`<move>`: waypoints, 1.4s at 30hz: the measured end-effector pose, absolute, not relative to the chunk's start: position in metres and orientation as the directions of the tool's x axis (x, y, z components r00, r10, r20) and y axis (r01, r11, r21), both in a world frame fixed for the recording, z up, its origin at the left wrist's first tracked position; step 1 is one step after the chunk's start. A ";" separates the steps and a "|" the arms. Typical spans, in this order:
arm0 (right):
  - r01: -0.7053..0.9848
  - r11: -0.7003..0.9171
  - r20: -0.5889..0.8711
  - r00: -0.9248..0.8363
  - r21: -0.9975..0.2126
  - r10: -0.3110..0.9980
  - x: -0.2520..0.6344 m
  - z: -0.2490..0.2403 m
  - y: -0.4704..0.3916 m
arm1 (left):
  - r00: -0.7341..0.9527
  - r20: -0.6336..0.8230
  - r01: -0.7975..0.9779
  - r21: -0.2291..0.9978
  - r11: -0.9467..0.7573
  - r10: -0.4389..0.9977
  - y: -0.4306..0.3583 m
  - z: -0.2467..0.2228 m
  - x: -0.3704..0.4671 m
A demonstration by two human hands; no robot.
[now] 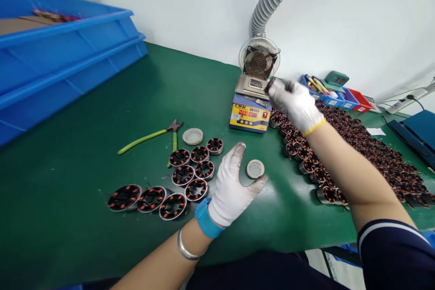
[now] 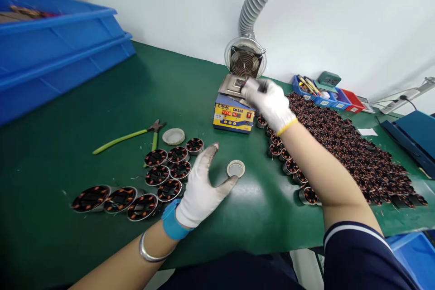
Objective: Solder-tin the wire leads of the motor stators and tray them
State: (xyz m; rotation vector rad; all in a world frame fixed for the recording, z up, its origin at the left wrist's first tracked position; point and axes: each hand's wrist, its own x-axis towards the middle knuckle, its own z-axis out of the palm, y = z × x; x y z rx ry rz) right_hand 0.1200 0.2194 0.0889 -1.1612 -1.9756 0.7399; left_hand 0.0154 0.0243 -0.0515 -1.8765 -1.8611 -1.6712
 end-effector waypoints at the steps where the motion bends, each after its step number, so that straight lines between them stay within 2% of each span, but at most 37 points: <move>1: 0.404 0.382 0.237 -0.363 -0.832 0.901 0.131 0.074 0.191 | -0.284 0.670 0.710 0.628 -0.319 0.686 0.020 -0.045 0.016; 3: 0.291 0.275 0.138 -0.415 -0.917 0.899 0.149 0.040 0.133 | -0.289 0.675 0.714 0.624 -0.317 0.679 0.012 -0.034 0.017; 4: 0.293 0.259 0.118 -0.423 -0.920 0.898 0.156 0.023 0.106 | -0.278 0.665 0.738 0.610 -0.289 0.693 0.007 -0.031 0.018; 6: 0.377 0.320 0.117 -0.472 -0.869 0.874 0.163 -0.006 0.063 | -0.223 0.631 0.813 0.541 -0.216 0.742 -0.003 -0.026 0.022; 8: 0.440 0.408 0.186 -0.464 -0.800 0.866 0.165 -0.026 0.038 | -0.151 0.605 0.879 0.444 -0.174 0.782 -0.014 -0.025 0.026; 11: 0.493 0.536 0.251 -0.532 -0.685 0.809 0.167 -0.033 0.029 | -0.063 0.581 0.925 0.339 -0.171 0.811 -0.027 -0.026 0.027; 13: 0.483 0.672 0.276 -0.656 -0.561 0.702 0.174 -0.025 0.038 | -0.019 0.567 0.945 0.279 -0.170 0.823 -0.035 -0.025 0.022; 15: 0.514 0.770 0.277 -0.731 -0.377 0.624 0.187 -0.012 0.053 | 0.010 0.554 0.966 0.210 -0.151 0.833 -0.041 -0.026 0.011; 18: 0.726 0.683 0.224 -0.654 -0.080 0.722 0.210 0.004 0.084 | 0.003 0.515 0.990 0.121 -0.076 0.857 -0.049 -0.031 -0.010; 20: 0.813 0.579 0.169 -0.580 0.062 0.797 0.219 0.006 0.104 | -0.028 0.484 0.994 0.106 -0.027 0.874 -0.053 -0.033 -0.021; 22: 0.835 0.530 0.074 -0.544 0.151 0.836 0.221 0.002 0.121 | -0.068 0.468 0.989 0.147 -0.002 0.881 -0.059 -0.031 -0.026; 24: 0.835 0.515 -0.015 -0.523 0.193 0.852 0.219 -0.001 0.131 | -0.127 0.477 0.965 0.263 -0.004 0.870 -0.066 -0.026 -0.022; 26: 0.843 0.516 -0.030 -0.518 0.151 0.855 0.217 0.000 0.129 | -0.225 0.507 0.873 0.484 -0.058 0.832 -0.074 -0.018 -0.009; 27: 0.847 0.525 -0.010 -0.526 0.079 0.850 0.217 0.003 0.123 | -0.290 0.476 0.769 0.632 -0.093 0.830 -0.076 -0.015 0.000; 28: 0.845 0.534 0.014 -0.534 -0.028 0.845 0.217 0.007 0.114 | -0.347 0.400 0.608 0.784 -0.121 0.848 -0.076 -0.013 0.010; 29: 0.822 0.545 0.028 -0.548 -0.166 0.836 0.219 0.012 0.104 | -0.357 0.249 0.383 0.918 -0.102 0.900 -0.073 -0.012 0.020; 30: 0.767 0.558 0.026 -0.581 -0.318 0.813 0.221 0.016 0.092 | -0.312 0.048 0.108 0.994 -0.015 0.949 -0.067 -0.012 0.029; 31: 0.680 0.570 0.021 -0.634 -0.460 0.773 0.223 0.021 0.081 | -0.185 -0.128 -0.161 0.982 0.099 0.974 -0.059 -0.013 0.037; 32: 0.577 0.582 0.031 -0.694 -0.573 0.719 0.226 0.024 0.071 | 0.004 -0.260 -0.358 0.901 0.244 0.966 -0.050 -0.014 0.044; 33: 0.474 0.599 0.075 -0.741 -0.646 0.667 0.228 0.025 0.062 | 0.150 -0.313 -0.474 0.810 0.346 0.938 -0.041 -0.016 0.049; 35: 0.334 0.668 0.229 -0.760 -0.665 0.608 0.230 0.023 0.051 | 0.267 -0.309 -0.585 0.701 0.408 0.913 -0.026 -0.017 0.056; 38: 0.324 0.783 0.459 -0.667 -0.531 0.587 0.233 0.014 0.044 | 0.146 -0.257 -0.612 0.736 0.292 0.955 -0.020 -0.016 0.060; 40: 0.320 0.826 0.545 -0.632 -0.464 0.551 0.236 0.010 0.041 | 0.035 -0.234 -0.563 0.799 0.213 0.972 -0.022 -0.014 0.061; 42: 0.260 0.828 0.575 -0.616 -0.496 0.538 0.240 0.010 0.036 | -0.096 -0.226 -0.507 0.849 0.147 0.969 -0.024 -0.015 0.059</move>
